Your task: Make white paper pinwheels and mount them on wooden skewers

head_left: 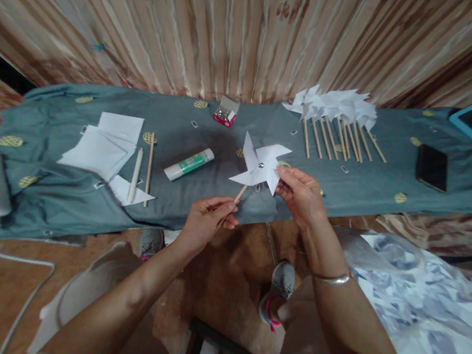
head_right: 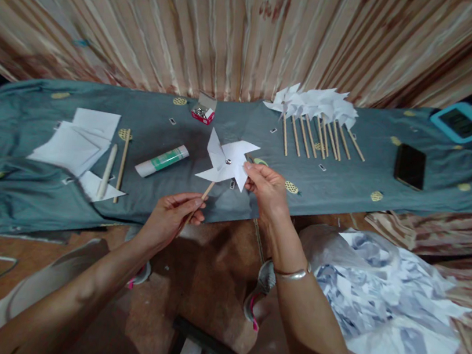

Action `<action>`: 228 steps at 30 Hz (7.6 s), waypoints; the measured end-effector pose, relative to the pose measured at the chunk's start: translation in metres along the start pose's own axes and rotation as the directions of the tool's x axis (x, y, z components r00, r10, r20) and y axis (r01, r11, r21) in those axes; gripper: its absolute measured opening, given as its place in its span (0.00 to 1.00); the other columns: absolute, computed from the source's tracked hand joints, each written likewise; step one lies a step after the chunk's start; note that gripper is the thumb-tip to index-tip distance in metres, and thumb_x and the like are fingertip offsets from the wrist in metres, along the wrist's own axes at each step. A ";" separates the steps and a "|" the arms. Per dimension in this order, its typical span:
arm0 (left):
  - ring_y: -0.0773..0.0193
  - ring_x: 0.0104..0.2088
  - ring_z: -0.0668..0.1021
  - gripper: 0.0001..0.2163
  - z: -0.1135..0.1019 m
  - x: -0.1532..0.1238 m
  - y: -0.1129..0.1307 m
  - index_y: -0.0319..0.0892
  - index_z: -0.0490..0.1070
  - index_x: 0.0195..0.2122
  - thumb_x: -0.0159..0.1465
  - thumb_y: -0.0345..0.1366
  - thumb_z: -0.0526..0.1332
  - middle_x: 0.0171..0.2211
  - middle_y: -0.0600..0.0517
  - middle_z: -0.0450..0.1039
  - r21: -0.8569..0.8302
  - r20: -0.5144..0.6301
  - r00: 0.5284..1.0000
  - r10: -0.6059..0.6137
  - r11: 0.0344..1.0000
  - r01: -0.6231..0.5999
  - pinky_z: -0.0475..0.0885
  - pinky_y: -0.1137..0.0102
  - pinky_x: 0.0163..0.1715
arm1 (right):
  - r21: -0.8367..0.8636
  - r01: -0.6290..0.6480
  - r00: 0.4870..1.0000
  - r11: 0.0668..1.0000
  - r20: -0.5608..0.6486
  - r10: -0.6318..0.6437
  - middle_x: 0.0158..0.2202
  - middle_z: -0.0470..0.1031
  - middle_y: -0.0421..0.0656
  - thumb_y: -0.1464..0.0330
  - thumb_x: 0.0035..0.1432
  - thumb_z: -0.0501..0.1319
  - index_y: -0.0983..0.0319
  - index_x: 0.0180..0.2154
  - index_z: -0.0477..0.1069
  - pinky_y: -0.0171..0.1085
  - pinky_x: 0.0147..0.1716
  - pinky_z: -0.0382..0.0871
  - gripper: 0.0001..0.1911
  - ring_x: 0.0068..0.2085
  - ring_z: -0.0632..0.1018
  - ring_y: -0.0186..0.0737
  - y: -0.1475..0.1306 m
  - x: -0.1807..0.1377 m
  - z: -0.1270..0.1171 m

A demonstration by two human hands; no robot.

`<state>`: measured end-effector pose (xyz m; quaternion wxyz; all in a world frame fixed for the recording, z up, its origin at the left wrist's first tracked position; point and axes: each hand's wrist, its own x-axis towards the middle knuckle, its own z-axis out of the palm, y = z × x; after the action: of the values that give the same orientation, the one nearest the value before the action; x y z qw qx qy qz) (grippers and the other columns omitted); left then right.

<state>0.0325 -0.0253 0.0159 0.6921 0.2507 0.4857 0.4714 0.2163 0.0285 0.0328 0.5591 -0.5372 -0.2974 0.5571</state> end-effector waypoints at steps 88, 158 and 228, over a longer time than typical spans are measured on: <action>0.72 0.17 0.74 0.18 -0.004 -0.005 0.004 0.37 0.80 0.30 0.42 0.43 0.76 0.24 0.52 0.77 0.037 0.053 0.993 -0.109 0.994 0.107 0.70 0.76 0.19 | -0.014 0.017 0.995 1.000 0.102 -0.015 0.28 0.81 0.38 0.56 0.31 0.77 0.58 0.27 0.79 0.34 0.33 0.71 0.20 0.29 0.77 0.35 -0.002 -0.005 0.010; 0.77 0.15 0.66 0.15 -0.004 0.000 0.006 0.37 0.80 0.28 0.43 0.41 0.75 0.23 0.51 0.75 -0.013 0.029 0.999 0.015 1.000 -0.015 0.53 0.76 0.14 | -0.021 -0.144 0.987 0.989 0.069 0.145 0.18 0.76 0.37 0.53 0.26 0.78 0.61 0.22 0.75 0.24 0.19 0.69 0.24 0.19 0.72 0.26 -0.002 -0.004 0.005; 0.76 0.15 0.66 0.17 0.007 -0.001 0.001 0.36 0.79 0.27 0.40 0.43 0.76 0.24 0.50 0.76 -0.039 -0.017 0.999 -0.035 0.999 0.034 0.53 0.77 0.14 | -0.136 0.180 0.983 0.974 -0.020 -0.184 0.35 0.82 0.43 0.50 0.40 0.71 0.59 0.37 0.75 0.40 0.42 0.73 0.25 0.38 0.80 0.41 0.008 0.012 0.006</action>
<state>0.0385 -0.0245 0.0202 0.7005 0.2246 0.4868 0.4710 0.2106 0.0396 0.0240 0.5754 -0.5530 -0.3727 0.4736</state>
